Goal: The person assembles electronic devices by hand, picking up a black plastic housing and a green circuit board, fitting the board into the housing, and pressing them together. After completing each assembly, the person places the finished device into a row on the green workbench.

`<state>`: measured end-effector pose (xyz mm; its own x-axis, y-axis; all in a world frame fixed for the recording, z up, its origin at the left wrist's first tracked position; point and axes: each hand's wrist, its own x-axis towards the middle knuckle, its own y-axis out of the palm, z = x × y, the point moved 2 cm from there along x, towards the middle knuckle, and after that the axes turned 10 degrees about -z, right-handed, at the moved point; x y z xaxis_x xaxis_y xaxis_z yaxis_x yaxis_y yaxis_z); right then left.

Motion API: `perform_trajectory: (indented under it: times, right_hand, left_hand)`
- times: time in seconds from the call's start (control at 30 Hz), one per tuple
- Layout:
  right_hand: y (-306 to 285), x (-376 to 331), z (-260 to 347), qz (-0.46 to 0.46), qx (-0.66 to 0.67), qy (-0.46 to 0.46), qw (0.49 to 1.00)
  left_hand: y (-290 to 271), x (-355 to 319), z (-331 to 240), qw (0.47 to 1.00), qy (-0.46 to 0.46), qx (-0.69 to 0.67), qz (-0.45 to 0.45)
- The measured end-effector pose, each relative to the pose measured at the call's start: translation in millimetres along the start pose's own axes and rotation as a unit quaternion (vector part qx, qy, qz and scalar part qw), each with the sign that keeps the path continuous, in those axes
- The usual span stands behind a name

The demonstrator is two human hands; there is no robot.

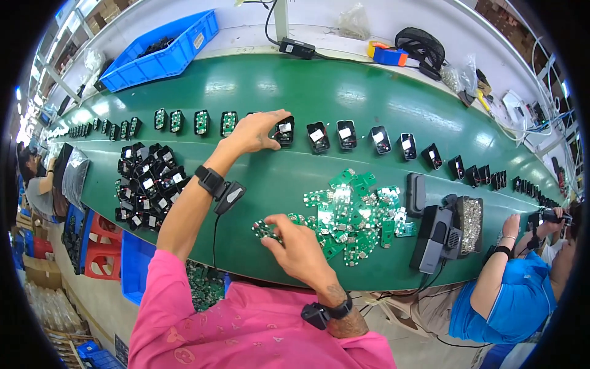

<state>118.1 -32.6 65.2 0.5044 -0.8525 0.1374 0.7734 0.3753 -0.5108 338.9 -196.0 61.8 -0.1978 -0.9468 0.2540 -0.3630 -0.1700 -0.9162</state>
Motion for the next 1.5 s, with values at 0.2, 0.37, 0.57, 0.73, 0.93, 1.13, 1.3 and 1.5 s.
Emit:
perform_trajectory:
  times: [0.2, 0.37, 0.57, 0.73, 0.93, 1.13, 1.3, 1.5]
  right_hand:
    - [-42, 0, -20, -0.064, 0.170, 0.109, 0.977]
    - [-49, 9, -14, -0.082, 0.245, -0.025, 0.966]
    - [-33, -5, -12, 0.036, 0.262, 0.052, 0.963]
    - [-15, -7, -3, -0.033, 0.478, 0.182, 0.859]
    - [-5, -6, 1, -0.066, 0.476, 0.202, 0.853]
    - [-26, -4, 10, -0.120, 0.401, 0.194, 0.887]
    - [-15, -13, 6, -0.110, 0.437, 0.176, 0.875]
    - [-3, -7, 7, -0.137, 0.389, 0.183, 0.892]
  left_hand:
    - [-8, -13, -24, 0.998, 0.054, 0.009, -0.036]
    - [-25, -91, -93, 0.952, 0.038, -0.303, 0.011]
    - [-25, -150, -114, 0.939, -0.047, -0.339, 0.035]
    - [11, -198, -117, 0.838, -0.123, -0.529, -0.056]
    - [24, -208, -125, 0.745, -0.293, -0.596, -0.060]
    - [10, -210, -121, 0.800, -0.285, -0.501, -0.168]
    - [2, -208, -127, 0.859, -0.232, -0.412, -0.198]
    - [-2, -211, -127, 0.880, -0.216, -0.375, -0.196]
